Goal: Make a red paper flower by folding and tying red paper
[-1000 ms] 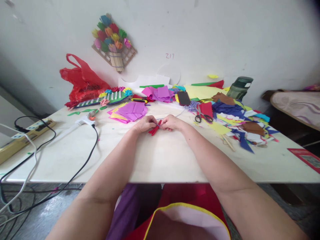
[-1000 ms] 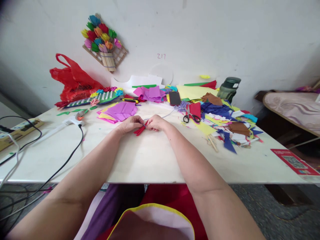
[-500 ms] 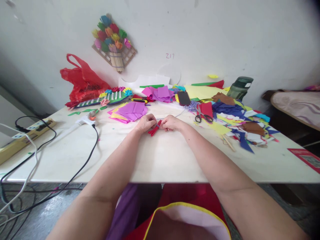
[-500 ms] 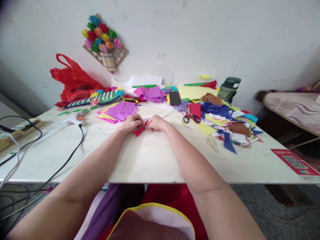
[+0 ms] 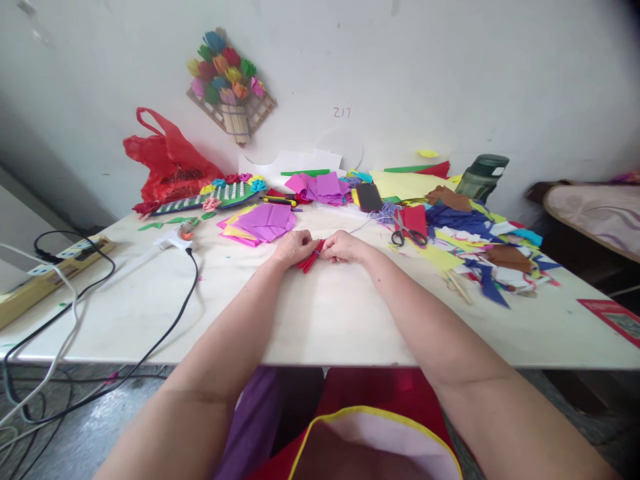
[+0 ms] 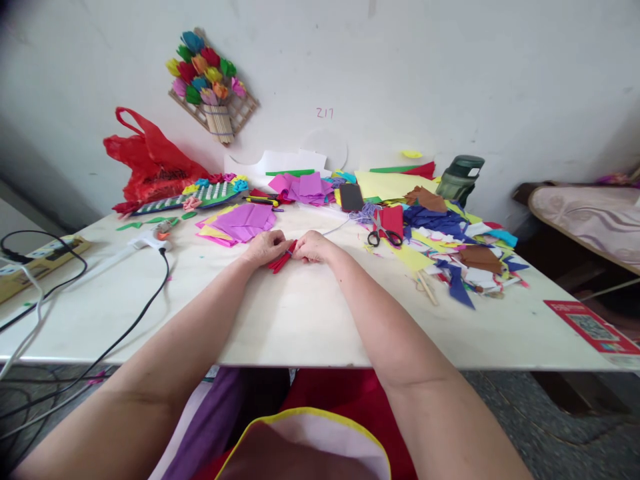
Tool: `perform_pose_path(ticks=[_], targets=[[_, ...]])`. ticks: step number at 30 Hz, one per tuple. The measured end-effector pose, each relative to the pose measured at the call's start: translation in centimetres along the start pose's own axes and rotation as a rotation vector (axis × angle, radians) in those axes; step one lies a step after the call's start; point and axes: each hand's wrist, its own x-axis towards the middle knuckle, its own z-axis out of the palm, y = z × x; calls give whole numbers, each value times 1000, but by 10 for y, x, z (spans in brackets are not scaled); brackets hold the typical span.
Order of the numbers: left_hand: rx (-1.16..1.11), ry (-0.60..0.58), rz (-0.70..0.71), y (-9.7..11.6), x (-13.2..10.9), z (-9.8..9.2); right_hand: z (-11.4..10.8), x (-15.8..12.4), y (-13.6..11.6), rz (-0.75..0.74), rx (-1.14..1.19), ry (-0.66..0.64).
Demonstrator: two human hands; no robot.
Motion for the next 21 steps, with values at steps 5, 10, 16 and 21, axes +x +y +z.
perform_pose_path(ticks=[5, 10, 16, 21], targets=[[22, 13, -10, -2, 1, 1, 0, 0, -1, -14, 6, -9], [11, 36, 3, -6, 1, 4, -1, 2, 3, -38, -3, -30], [25, 47, -13, -7, 3, 5, -7, 5, 8, -120, -17, -53], [54, 40, -47, -7, 4, 4, -12, 4, 9, -136, 19, -60]])
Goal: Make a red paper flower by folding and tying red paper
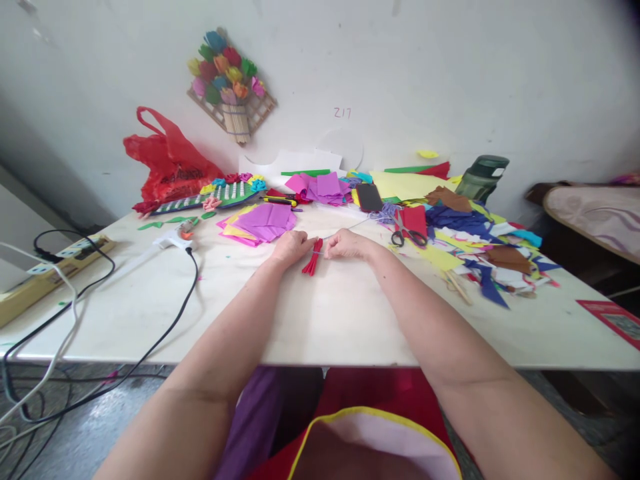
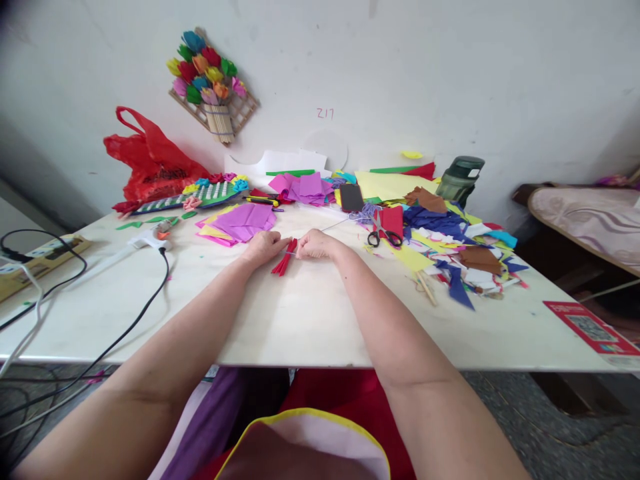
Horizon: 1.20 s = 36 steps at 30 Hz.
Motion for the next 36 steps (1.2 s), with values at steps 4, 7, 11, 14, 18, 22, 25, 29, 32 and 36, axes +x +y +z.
perform_pose_path(ticks=[4, 7, 11, 14, 18, 22, 25, 29, 32, 36], targets=[[18, 27, -34, -2, 1, 1, -2, 0, 1, -44, 47, 39], [38, 31, -42, -3, 0, 2, -1, 1, 2, -61, 2, 84], [24, 36, -37, 2, -2, 1, 2, 6, 4, -25, -106, 179], [9, 68, -22, 5, -3, 0, 5, 10, 5, 37, -90, 227], [-48, 149, 26, 4, -2, 1, 8, 9, 2, 80, 67, 241], [-184, 284, 110, 7, -2, 0, 5, 2, -6, 113, 176, 227], [-312, 321, 215, 10, -4, -3, 2, -3, -7, 137, 233, 167], [-442, 237, 207, 10, -4, -4, -3, -5, -2, 157, 327, 0], [-426, 281, 162, 5, -1, -5, -6, -5, 0, 135, 396, -125], [-314, 315, -77, 0, -1, -8, -9, -6, 0, 105, 496, -212]])
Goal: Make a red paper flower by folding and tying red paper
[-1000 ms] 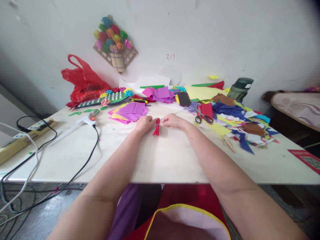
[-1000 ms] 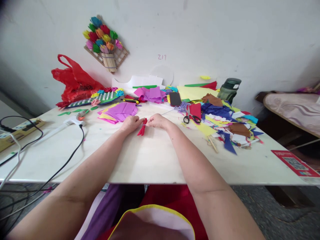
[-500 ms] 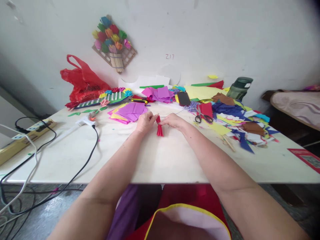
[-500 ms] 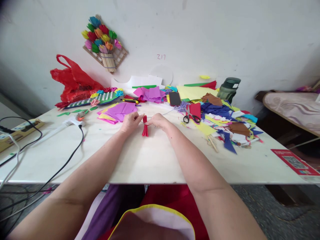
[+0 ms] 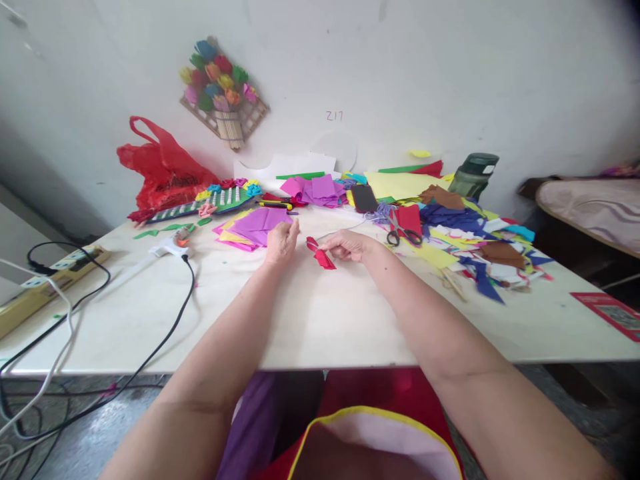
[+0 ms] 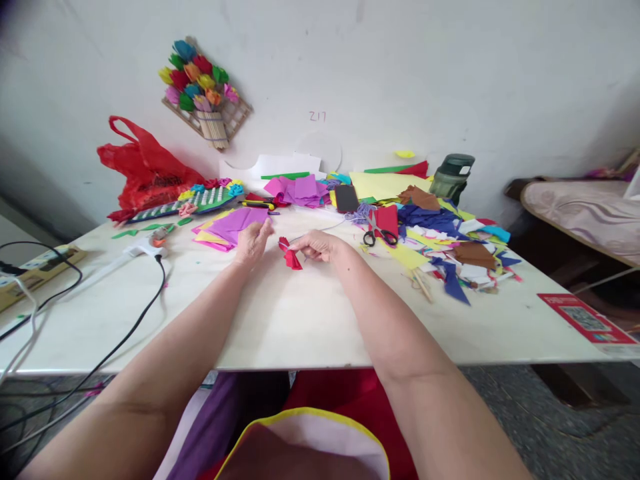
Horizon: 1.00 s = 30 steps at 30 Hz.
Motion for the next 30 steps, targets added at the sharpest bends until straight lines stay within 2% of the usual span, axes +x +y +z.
perform_pose_path(ticks=[2, 4, 8, 10, 16, 23, 27, 30], targets=[[16, -146, -196, 2, -2, -3, -2, 1, 1, -4, 37, 0], [-30, -373, -301, 6, -5, -4, -3, 2, 2, -9, 64, 15], [-213, -490, -330, 19, -12, -3, -3, 7, 5, -30, 68, 57], [-217, -472, -332, 23, -14, -2, 1, 8, 5, -25, 44, 96], [-300, -539, -303, 22, -14, -3, 18, 10, 3, -2, -11, 221], [-301, -550, -301, 25, -14, -6, 26, 14, 3, -16, -113, 396], [-284, -562, -275, 21, -14, -4, 28, 15, 2, -25, -124, 432], [-156, -512, -192, 17, -13, -2, 28, 17, 2, -12, -107, 443]])
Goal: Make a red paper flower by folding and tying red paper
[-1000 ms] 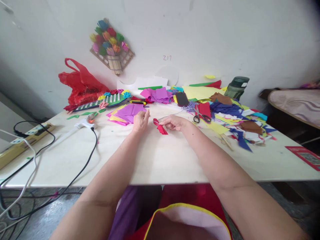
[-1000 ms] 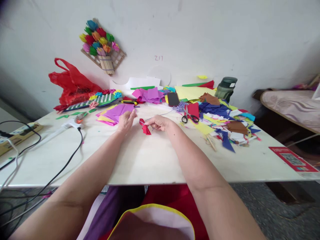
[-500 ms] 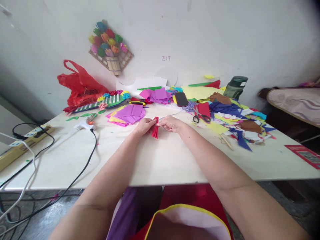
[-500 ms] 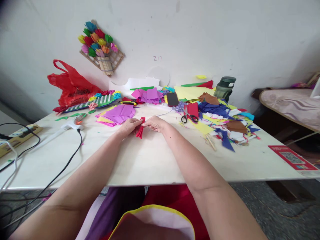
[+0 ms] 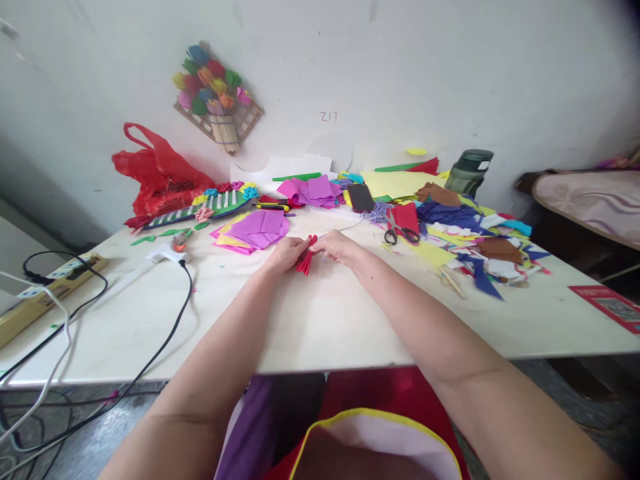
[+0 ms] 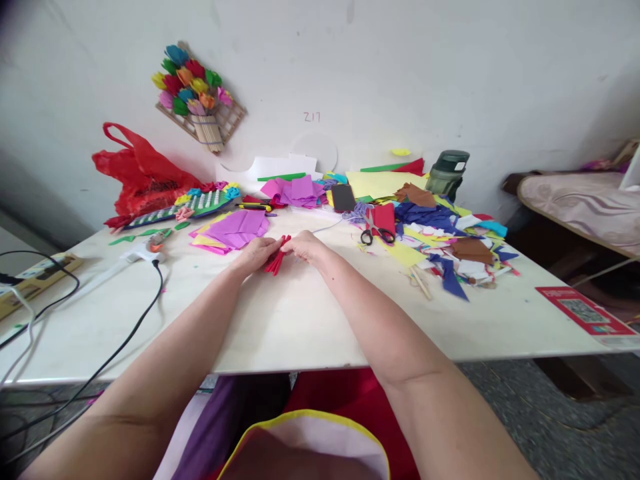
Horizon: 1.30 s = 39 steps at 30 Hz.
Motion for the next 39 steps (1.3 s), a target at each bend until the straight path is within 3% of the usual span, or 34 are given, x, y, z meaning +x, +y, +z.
perform_pose_path(ticks=[3, 6, 13, 17, 20, 23, 32, 39], targets=[[206, 117, 93, -3, 4, 0, 0, 2, 1, 23, -2, 4], [268, 202, 152, -6, 8, 1, 0, 2, 1, 37, 24, 4], [-26, 347, 277, -7, 10, 7, 0, -6, -6, 68, 81, -48], [-407, 224, 229, -1, 5, 10, -2, -6, -5, 94, 59, -96], [-697, 126, 176, 0, 3, 8, -8, -3, -3, 61, 76, -203], [-895, 133, 127, -1, 3, 5, -14, -3, -2, -49, 138, -283], [-1050, 78, 125, -6, 9, 1, -3, -2, -5, -248, 224, -100], [-1089, 63, 75, -7, 9, -3, 2, -4, -7, -286, 188, -33]])
